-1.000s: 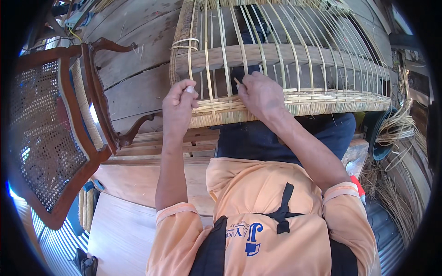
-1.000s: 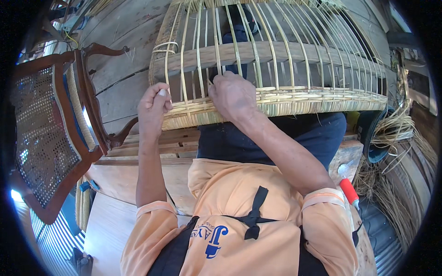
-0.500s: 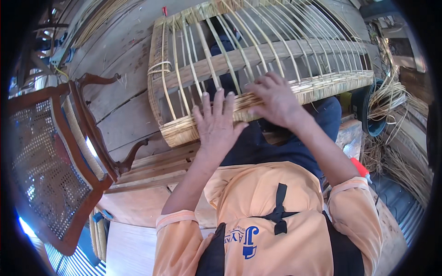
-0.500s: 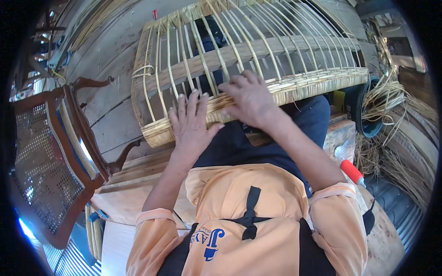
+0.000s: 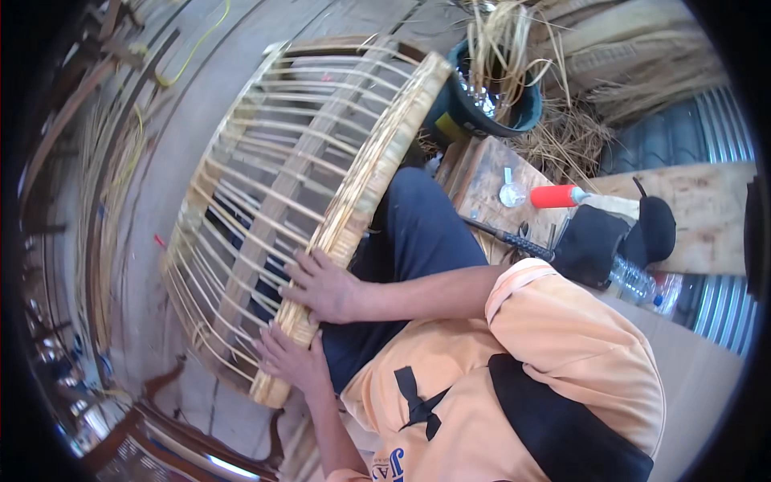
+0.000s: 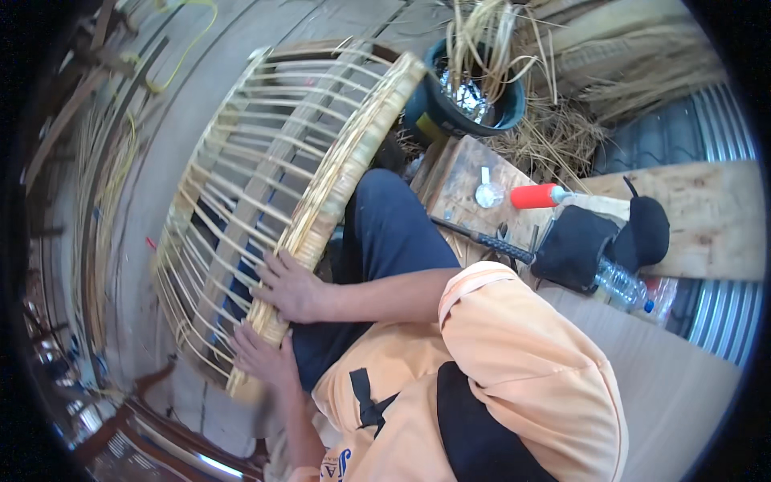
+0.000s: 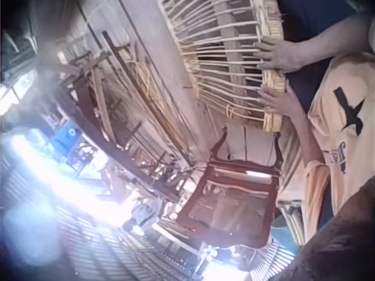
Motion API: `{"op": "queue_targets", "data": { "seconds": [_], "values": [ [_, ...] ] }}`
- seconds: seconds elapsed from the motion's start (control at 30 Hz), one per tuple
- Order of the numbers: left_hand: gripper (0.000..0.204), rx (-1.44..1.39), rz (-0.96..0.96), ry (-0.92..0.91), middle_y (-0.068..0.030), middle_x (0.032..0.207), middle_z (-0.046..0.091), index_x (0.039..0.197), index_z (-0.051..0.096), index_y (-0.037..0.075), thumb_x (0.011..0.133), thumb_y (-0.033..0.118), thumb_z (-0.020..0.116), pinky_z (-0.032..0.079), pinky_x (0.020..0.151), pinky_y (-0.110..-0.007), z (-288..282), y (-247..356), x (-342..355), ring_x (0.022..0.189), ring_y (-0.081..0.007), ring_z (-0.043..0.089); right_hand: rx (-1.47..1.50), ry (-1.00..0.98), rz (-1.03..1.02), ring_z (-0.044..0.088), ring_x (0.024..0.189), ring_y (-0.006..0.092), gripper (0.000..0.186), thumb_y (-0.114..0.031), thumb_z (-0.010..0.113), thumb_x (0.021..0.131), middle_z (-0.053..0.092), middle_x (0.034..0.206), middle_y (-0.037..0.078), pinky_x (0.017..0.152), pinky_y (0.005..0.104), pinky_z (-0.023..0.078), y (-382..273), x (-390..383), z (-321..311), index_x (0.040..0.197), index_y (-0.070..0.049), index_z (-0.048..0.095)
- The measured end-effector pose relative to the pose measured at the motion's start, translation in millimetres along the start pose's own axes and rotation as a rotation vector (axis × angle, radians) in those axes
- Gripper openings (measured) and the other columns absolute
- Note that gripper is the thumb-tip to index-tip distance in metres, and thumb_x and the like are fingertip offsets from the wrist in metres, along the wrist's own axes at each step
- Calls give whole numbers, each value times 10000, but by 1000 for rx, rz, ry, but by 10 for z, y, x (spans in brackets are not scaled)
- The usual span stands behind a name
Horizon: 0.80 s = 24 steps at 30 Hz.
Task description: Weaving rattan strips onto a wooden furniture frame to create a lattice structure.
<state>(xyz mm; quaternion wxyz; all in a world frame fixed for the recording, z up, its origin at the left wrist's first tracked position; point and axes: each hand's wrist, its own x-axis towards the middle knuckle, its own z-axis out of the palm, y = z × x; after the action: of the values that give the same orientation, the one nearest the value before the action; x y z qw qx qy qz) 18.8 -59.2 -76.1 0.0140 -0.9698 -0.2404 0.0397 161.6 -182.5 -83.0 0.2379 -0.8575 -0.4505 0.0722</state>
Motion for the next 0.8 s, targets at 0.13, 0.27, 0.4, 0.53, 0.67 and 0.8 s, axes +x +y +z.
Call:
{"op": "queue_targets", "data": {
  "seconds": [0.13,0.27,0.4,0.53,0.67,0.8],
  "values": [
    [918,110,-105,-31,-95,1462,353,1418,346,115,669,457,750,210,1067,-598,60,106,-61,1350,-396,275,92,74,-15,313,1310,377,651,-315,753,665,425,1340,123,1051,509,285,140,-285,51,1252,-152,524],
    [940,102,-98,25,-103,1485,310,1438,310,117,667,412,759,180,1087,-596,52,78,-97,1370,-395,236,321,295,263,525,962,355,198,-119,650,703,589,988,154,858,425,450,773,-431,-643,878,-47,593],
    [960,123,-96,18,-120,1507,257,1458,262,105,687,409,746,162,1095,-597,61,29,-100,1382,-395,207,344,854,658,557,903,388,187,-115,515,828,597,913,212,834,429,450,1987,-718,-1193,928,7,615],
    [965,109,-96,-15,-126,1511,245,1461,249,97,694,420,737,143,1100,-600,39,111,-81,1388,-398,192,153,958,851,511,1118,374,363,-137,544,848,585,1157,192,951,423,409,3351,-1078,-1338,1192,-23,525],
    [977,99,-108,-61,-133,1523,213,1465,231,87,700,431,731,126,1108,-594,23,118,-84,1409,-385,145,-5,402,1033,523,1102,356,326,-220,562,860,589,1111,185,911,446,425,3526,-951,-1642,1155,-84,533],
    [979,96,-112,-101,-141,1528,197,1468,216,80,708,433,721,112,1112,-584,14,109,-97,1420,-374,117,-188,484,758,625,902,305,199,-254,495,906,622,942,106,741,431,504,3633,-916,-1402,934,-108,627]
  ]
}}
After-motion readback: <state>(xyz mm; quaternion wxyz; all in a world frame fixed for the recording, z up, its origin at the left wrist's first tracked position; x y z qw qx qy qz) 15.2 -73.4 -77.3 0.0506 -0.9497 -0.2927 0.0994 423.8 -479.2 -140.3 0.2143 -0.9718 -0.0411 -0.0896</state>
